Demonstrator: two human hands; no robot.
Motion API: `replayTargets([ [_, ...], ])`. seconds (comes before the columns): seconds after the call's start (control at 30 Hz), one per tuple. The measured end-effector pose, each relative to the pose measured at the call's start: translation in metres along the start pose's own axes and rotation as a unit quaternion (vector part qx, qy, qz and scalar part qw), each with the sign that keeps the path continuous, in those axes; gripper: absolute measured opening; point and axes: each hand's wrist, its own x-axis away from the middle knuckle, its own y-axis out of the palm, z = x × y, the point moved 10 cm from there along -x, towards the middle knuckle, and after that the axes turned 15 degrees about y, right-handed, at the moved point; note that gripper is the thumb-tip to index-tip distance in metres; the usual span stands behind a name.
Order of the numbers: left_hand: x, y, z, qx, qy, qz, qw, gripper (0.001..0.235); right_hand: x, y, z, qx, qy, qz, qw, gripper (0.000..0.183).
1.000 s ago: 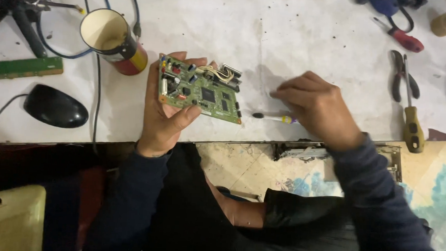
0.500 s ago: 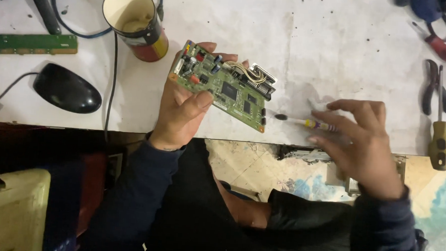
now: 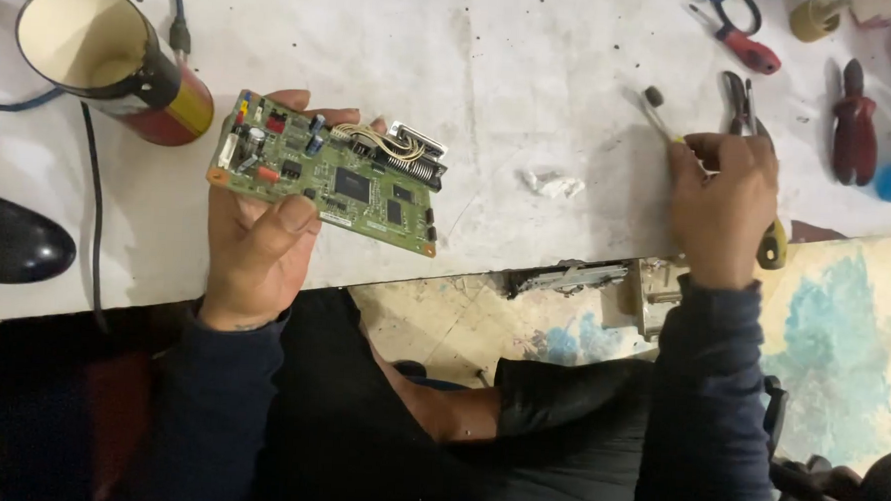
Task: The person wipes a green circuit board with a white cloth, turning it over to clean both sides. They repeatedly rub the surface and edges, then briefly set the cloth down before resuming wiping.
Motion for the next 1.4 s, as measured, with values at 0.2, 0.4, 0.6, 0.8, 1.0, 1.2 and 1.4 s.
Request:
replayTargets([
  [0.2,-0.003,0.008,0.005,-0.003,0.021,-0.033,0.999,0.054,0.069,-0.015,-0.131,-0.177,-0.198,-0.128,0.955,0.039],
  [0.4,-0.001,0.0,0.001,-0.02,0.004,0.001,1.0,0.059,0.053,-0.029,-0.112,-0.174,-0.16,-0.005,0.972,0.015],
  [0.6,-0.006,0.011,0.005,-0.001,0.037,-0.035,0.999,0.058,0.043,-0.008,-0.079,-0.07,-0.108,0.054,0.99,0.013],
  [0.8,-0.004,0.012,0.008,-0.011,0.017,-0.017,1.0,0.058,0.134,-0.032,-0.177,-0.184,-0.231,-0.057,0.954,0.033],
  [1.0,0.001,-0.008,-0.004,-0.047,-0.009,0.013,0.999,0.062,0.081,-0.041,-0.124,-0.227,-0.121,-0.124,0.958,0.011],
  [1.2,-0.004,0.004,0.003,-0.012,0.036,-0.016,0.999,0.057,0.021,0.004,-0.073,-0.11,-0.013,0.064,0.992,0.013],
  [1.4,-0.004,0.01,0.005,-0.019,0.016,-0.011,1.0,0.056,0.149,-0.016,-0.205,-0.238,-0.241,-0.106,0.935,0.04],
])
